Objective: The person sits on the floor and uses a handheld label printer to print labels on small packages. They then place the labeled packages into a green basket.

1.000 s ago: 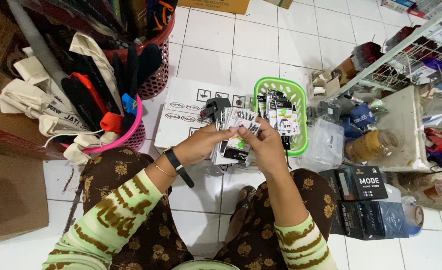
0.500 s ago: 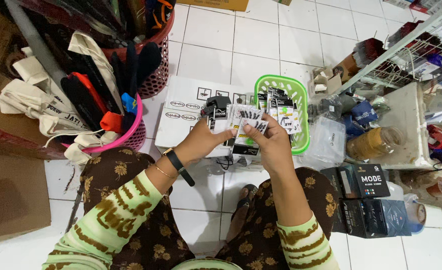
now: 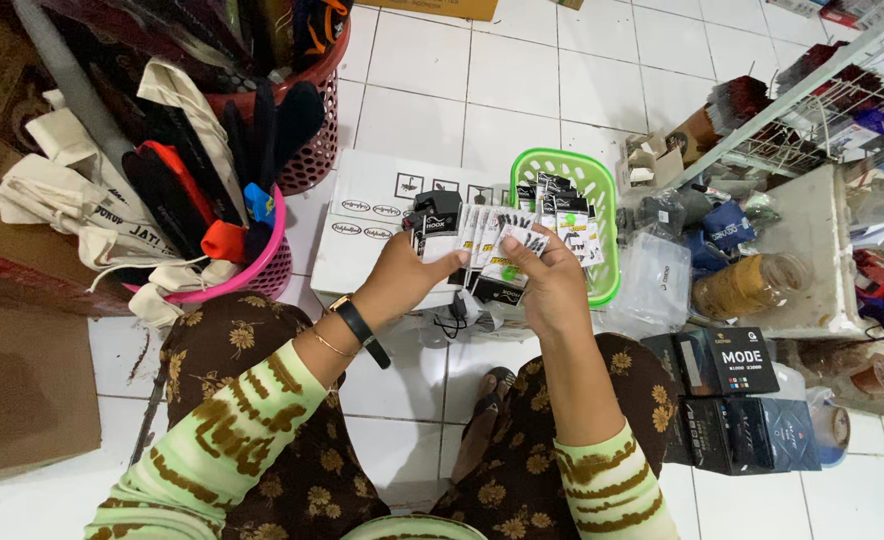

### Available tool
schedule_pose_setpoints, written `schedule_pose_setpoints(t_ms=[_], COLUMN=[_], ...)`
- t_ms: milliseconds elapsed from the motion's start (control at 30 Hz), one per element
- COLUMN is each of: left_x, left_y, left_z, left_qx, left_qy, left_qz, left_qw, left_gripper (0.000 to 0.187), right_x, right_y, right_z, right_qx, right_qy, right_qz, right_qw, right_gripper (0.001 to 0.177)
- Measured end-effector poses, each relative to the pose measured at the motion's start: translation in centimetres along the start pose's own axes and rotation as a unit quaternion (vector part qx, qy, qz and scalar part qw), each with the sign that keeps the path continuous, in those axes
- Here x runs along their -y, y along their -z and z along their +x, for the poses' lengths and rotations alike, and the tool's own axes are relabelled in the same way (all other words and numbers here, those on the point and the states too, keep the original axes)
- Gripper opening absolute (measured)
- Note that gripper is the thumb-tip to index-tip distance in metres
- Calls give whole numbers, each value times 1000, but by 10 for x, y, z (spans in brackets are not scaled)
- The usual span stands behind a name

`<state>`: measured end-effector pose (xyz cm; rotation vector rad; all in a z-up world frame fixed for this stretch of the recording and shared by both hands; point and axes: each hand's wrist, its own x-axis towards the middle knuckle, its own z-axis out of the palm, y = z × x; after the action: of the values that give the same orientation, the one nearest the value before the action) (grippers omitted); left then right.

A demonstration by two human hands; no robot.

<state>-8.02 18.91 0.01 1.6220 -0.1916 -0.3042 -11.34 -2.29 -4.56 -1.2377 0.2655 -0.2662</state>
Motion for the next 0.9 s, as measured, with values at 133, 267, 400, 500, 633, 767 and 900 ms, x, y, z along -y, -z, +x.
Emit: schedule_pose_setpoints(t_ms=[133,267,400,500,633,767,900], left_x=[1,-15,-78,-12,123,159,257], left_y=[2,0,-4,24,64,74,80], left_z=[-1,-5,-26,32,136,155,182], left_qx=[-6,-27,-82,-137,-180,-241,-249], left_qy=[2,12,155,151,96,127,179], left_qz=[19,-11,-67,-275,-153,-46,86], left_qw=[1000,1000,982,940,967,961,948], left_gripper=[32,30,44,25,31,19,13], right_x=[-3,11,29,21,12,13,5], right_y=[-1,-6,-8,11,13,11,26], right_z=[-3,-3,-10,-1,10,8,16], right_qx=[11,10,-37,-54,-38,-35,-16], right_qy=[-11,-38,-69,-65,-65,-68,-62], right_qz=[-2,21,104,91,99,88,62], right_qw=[1000,999,991,992,992,993,996], right_gripper=[36,34,28,24,25,25,27])
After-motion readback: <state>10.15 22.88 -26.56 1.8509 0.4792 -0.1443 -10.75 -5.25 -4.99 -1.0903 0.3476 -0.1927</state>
